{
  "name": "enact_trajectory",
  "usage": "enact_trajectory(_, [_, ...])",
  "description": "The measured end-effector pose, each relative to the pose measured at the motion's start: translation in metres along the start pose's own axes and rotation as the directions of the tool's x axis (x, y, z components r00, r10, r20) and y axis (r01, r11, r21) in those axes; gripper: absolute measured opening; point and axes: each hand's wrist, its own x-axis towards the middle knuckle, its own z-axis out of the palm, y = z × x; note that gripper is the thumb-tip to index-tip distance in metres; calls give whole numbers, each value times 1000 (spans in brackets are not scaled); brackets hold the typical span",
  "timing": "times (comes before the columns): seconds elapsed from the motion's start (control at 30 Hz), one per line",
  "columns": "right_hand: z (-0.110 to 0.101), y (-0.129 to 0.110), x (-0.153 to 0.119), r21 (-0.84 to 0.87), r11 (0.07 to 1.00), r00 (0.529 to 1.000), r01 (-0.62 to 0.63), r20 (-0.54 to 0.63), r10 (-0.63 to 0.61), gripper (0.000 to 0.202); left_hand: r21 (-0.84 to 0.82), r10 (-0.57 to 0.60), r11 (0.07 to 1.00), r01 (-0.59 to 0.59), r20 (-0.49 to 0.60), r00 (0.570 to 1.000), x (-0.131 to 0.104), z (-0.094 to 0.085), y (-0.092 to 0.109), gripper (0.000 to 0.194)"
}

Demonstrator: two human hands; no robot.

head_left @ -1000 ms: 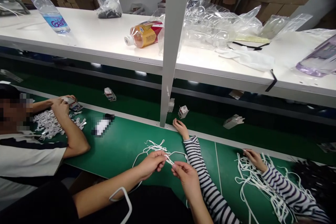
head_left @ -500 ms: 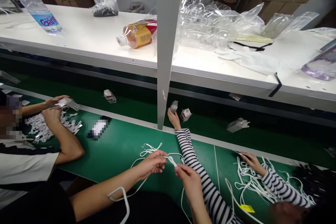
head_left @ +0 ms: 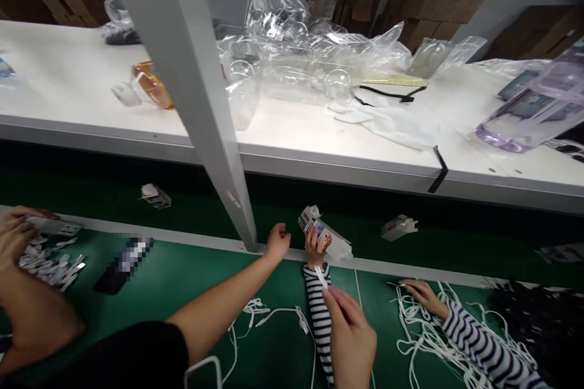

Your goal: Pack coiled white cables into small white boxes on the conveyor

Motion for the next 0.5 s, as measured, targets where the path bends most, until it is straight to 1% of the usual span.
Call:
enact_trajectory(0.03, [-14,4,6,-6,1000,999,-1,48,1,36,31,42,999,-42,-18,999,14,14,6,58])
enact_trajectory(0.07, [-29,7,20,-7,1000,996,21,89,-20,36,59,88,995,-87,-20,996,28,27,12,72])
enact_trajectory(0.1, [-45,10,40,-6,998,987,68,149,-67,36,81,134,988,-133,-5,991,39,41,18,84])
enact_trajectory(0.13, [-62,10,66,-1,993,977,115,180,-113,34,98,175,979,-177,25,984,49,53,23,93])
enact_trajectory(0.17, [-79,10,95,0,989,975,147,171,-145,34,110,209,970,-216,65,976,57,63,27,95])
enact_trajectory(0.2, [-95,9,124,-3,985,973,171,156,-169,37,119,235,962,-247,110,966,64,70,31,92])
enact_trajectory(0.23, [-108,7,150,-9,983,974,185,138,-182,40,127,252,954,-272,152,956,69,74,33,84])
enact_trajectory(0.27, [-119,7,170,-16,981,973,193,132,-190,43,136,265,947,-292,187,946,71,75,34,75])
enact_trajectory(0.3, [-125,7,184,-21,980,972,196,133,-192,45,145,276,940,-309,211,938,72,71,34,68])
enact_trajectory(0.33, [-127,7,189,-23,981,973,192,137,-187,46,155,288,933,-326,223,931,69,63,33,62])
enact_trajectory(0.37, [-124,8,184,-21,983,974,181,143,-177,46,163,302,925,-342,229,925,64,52,32,61])
enact_trajectory(0.4, [-116,8,171,-17,986,975,166,151,-162,45,170,317,918,-359,234,919,55,37,32,61])
enact_trajectory(0.43, [-105,7,150,-11,989,976,148,166,-144,43,173,333,909,-379,245,911,43,18,32,64])
enact_trajectory(0.5, [-78,0,90,-2,994,970,111,218,-108,33,170,359,893,-418,291,887,8,-23,33,70])
